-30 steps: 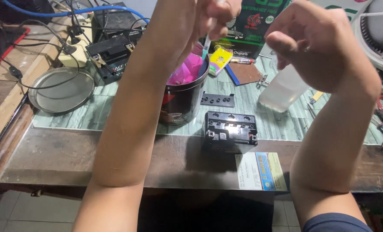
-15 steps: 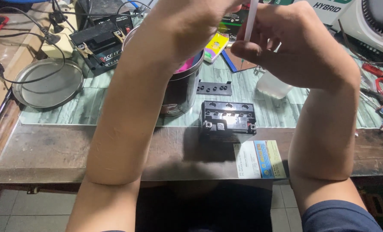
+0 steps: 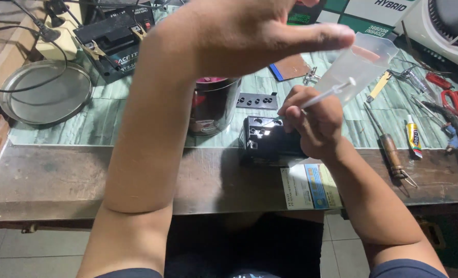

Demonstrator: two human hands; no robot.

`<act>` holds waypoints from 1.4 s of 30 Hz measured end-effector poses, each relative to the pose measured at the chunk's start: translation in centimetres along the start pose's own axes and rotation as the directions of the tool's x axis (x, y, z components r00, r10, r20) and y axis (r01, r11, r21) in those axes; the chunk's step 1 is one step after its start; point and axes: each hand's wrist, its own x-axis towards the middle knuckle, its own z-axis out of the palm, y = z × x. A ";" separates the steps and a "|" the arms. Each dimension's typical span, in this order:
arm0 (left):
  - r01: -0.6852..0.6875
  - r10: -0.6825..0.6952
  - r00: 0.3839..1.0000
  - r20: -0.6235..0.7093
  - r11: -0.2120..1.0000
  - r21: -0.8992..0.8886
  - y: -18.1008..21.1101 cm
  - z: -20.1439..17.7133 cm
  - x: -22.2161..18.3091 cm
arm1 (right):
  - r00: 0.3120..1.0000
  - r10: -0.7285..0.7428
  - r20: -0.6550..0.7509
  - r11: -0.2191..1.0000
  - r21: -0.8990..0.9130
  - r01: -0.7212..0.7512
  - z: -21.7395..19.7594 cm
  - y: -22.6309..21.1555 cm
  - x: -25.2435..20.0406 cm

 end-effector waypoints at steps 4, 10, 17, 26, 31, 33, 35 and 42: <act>-0.061 0.057 0.992 0.115 0.997 0.037 -0.7 -0.6 -1.3 | 0.995 0.095 0.033 0.995 -0.028 -0.094 0.0 -0.7 -0.3; 0.352 -0.282 0.934 0.217 0.820 -0.451 1.6 -2.6 0.8 | 0.994 0.033 0.105 0.991 -0.134 -0.019 0.0 0.2 -0.4; 0.477 -0.412 0.879 0.240 0.739 -0.476 4.8 -3.0 3.4 | 0.994 0.083 0.072 0.989 -0.132 -0.073 -0.3 -0.1 -0.5; 0.499 -0.319 0.838 0.443 0.775 -0.387 5.6 -1.2 4.5 | 0.977 0.125 0.172 0.970 -0.228 -0.084 -0.5 0.8 -2.0; 0.539 -0.340 0.783 0.521 0.789 -0.294 5.3 -0.3 4.7 | 0.978 0.145 0.151 0.972 -0.209 -0.112 -0.7 2.1 -2.4; 0.530 -0.328 0.786 0.524 0.794 -0.297 5.4 -0.3 4.8 | 0.976 0.158 0.152 0.968 -0.221 -0.122 -0.7 2.1 -2.4; 0.525 -0.315 0.786 0.531 0.795 -0.305 5.6 -0.3 4.7 | 0.972 0.179 0.152 0.962 -0.232 -0.141 -0.5 2.0 -2.5; 0.438 -0.278 0.840 0.467 0.855 -0.278 5.4 0.0 4.4 | 0.979 0.127 0.157 0.977 -0.188 -0.096 -0.5 2.1 -2.3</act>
